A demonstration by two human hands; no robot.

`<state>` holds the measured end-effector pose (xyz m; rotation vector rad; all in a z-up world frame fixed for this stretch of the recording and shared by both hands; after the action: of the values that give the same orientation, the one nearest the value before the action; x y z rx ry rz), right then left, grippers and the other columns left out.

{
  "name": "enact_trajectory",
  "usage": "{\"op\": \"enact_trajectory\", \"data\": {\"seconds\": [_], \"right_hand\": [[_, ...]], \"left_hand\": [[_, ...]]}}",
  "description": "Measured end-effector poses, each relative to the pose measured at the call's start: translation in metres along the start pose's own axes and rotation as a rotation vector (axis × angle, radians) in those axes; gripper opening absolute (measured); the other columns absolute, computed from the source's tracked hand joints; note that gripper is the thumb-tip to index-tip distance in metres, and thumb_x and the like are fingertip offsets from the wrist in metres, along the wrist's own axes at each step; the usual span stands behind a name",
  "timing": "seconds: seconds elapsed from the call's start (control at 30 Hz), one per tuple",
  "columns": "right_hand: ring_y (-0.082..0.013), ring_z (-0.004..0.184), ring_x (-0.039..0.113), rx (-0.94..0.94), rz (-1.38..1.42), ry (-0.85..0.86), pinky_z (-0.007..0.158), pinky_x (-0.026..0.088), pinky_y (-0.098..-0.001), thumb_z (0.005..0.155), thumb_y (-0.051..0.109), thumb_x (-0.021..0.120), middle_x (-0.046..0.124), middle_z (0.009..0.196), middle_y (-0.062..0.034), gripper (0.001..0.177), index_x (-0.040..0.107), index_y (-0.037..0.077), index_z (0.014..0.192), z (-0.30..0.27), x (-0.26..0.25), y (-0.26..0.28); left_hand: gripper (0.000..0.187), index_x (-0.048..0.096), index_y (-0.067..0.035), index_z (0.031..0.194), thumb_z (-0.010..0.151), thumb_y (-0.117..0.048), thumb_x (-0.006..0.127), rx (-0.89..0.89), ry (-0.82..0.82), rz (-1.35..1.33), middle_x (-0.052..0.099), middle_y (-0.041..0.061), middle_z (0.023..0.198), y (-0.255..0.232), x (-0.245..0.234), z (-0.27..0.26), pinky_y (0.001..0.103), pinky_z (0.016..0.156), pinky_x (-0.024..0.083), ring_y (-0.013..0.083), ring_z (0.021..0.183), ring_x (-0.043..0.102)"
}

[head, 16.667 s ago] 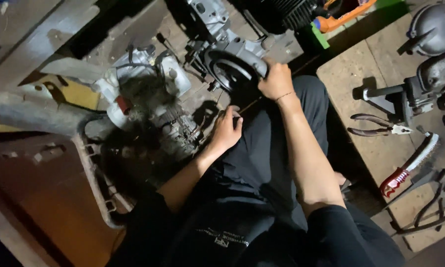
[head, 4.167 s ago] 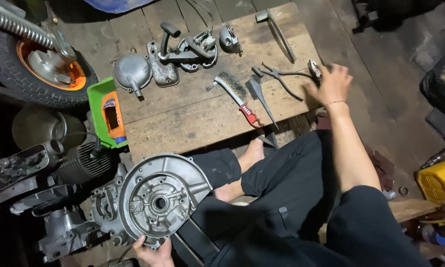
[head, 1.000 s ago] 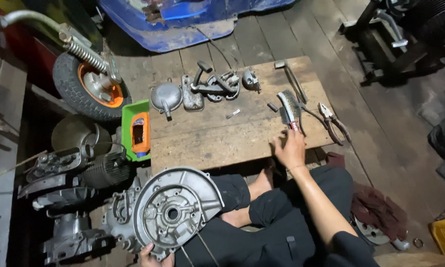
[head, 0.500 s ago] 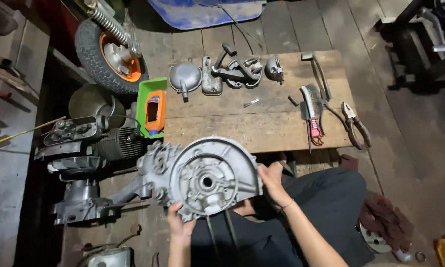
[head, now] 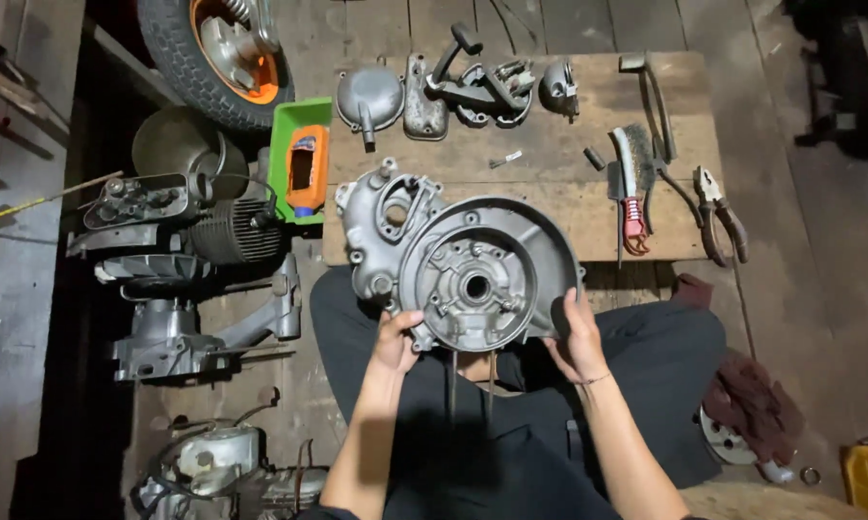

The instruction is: The person sits on the floor and uses a wire brush to clean a metal engine casing. They then use pliers to remove small metal pieces from the casing and continue cleaning with the brush.

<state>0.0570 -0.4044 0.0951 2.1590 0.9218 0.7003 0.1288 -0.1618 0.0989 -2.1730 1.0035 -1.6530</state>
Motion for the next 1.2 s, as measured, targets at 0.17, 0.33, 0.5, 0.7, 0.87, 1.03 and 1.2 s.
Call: {"op": "enact_trajectory", "data": {"seconds": [0.17,0.33,0.5,0.7,0.87,1.03,1.2], "right_hand": [[-0.0233,0.137,0.043,-0.051,0.004,-0.025,0.103,0.046,-0.0583,0.101,0.052,0.055,0.034,0.161,-0.0099,0.071,0.028,0.030,0.163,0.011,-0.002,0.016],[-0.0213,0.146,0.034,-0.204,-0.082,-0.068,0.121,0.031,-0.0457,0.105,0.045,0.056,0.036,0.162,-0.0104,0.065,0.035,0.019,0.160,-0.003,0.006,0.032],[-0.0333,0.154,0.024,-0.082,-0.028,-0.079,0.124,0.022,-0.0537,0.103,0.047,0.052,0.027,0.166,-0.0183,0.074,0.026,0.012,0.162,-0.033,0.033,0.054],[-0.0310,0.150,0.035,-0.028,-0.053,0.003,0.121,0.031,-0.0496,0.099,0.054,0.054,0.036,0.162,-0.0200,0.079,0.033,0.009,0.160,-0.025,0.035,0.047],[-0.0315,0.136,0.051,0.017,0.097,0.072,0.111,0.044,-0.0500,0.100,0.059,0.052,0.049,0.151,-0.0207,0.075,0.042,0.008,0.155,0.021,0.013,0.002],[-0.0329,0.125,0.061,0.092,0.215,0.093,0.102,0.051,-0.0499,0.099,0.068,0.049,0.060,0.141,-0.0193,0.076,0.053,0.010,0.149,0.039,0.003,-0.020],[-0.0315,0.104,0.071,0.030,0.231,0.061,0.090,0.059,-0.0491,0.093,0.073,0.053,0.070,0.122,-0.0208,0.075,0.066,0.010,0.131,0.015,0.015,0.000]], "left_hand": [[0.017,0.071,0.002,0.089,0.072,0.001,0.073,-0.025,0.007,0.012,0.060,0.011,0.057,0.044,-0.060,0.032,0.026,0.027,0.036,0.0153,0.038,0.051],[0.020,0.070,-0.003,0.091,0.072,0.003,0.071,-0.011,0.060,-0.001,0.059,0.006,0.058,0.016,-0.004,0.022,0.024,0.030,0.037,0.0142,0.040,0.050],[0.024,0.069,-0.003,0.095,0.072,0.003,0.072,-0.005,0.012,0.020,0.060,0.007,0.062,0.004,0.021,0.008,0.024,0.030,0.038,0.0145,0.042,0.052],[0.043,0.068,-0.001,0.110,0.069,0.006,0.080,0.139,0.009,0.133,0.070,0.009,0.078,-0.003,0.022,-0.003,0.032,0.047,0.056,0.0167,0.062,0.065],[0.053,0.068,0.000,0.116,0.067,0.009,0.086,0.204,0.030,0.217,0.074,0.011,0.095,0.014,-0.009,0.003,0.037,0.069,0.060,0.0183,0.084,0.068],[0.062,0.065,0.000,0.122,0.066,0.013,0.087,0.230,0.087,0.233,0.074,0.013,0.105,-0.002,0.015,-0.011,0.042,0.085,0.061,0.0212,0.097,0.068],[0.050,0.067,0.001,0.109,0.066,0.014,0.088,0.193,0.155,0.228,0.072,0.011,0.092,-0.012,0.038,-0.018,0.039,0.077,0.061,0.0191,0.088,0.069]]}}
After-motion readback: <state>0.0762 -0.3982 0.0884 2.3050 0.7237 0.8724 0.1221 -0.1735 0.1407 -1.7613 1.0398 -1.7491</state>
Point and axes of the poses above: each hand's wrist, its own z-axis towards the middle knuckle, its own x-axis out of the palm, y = z × x, the point moved 4 cm from there along z, towards the middle knuckle
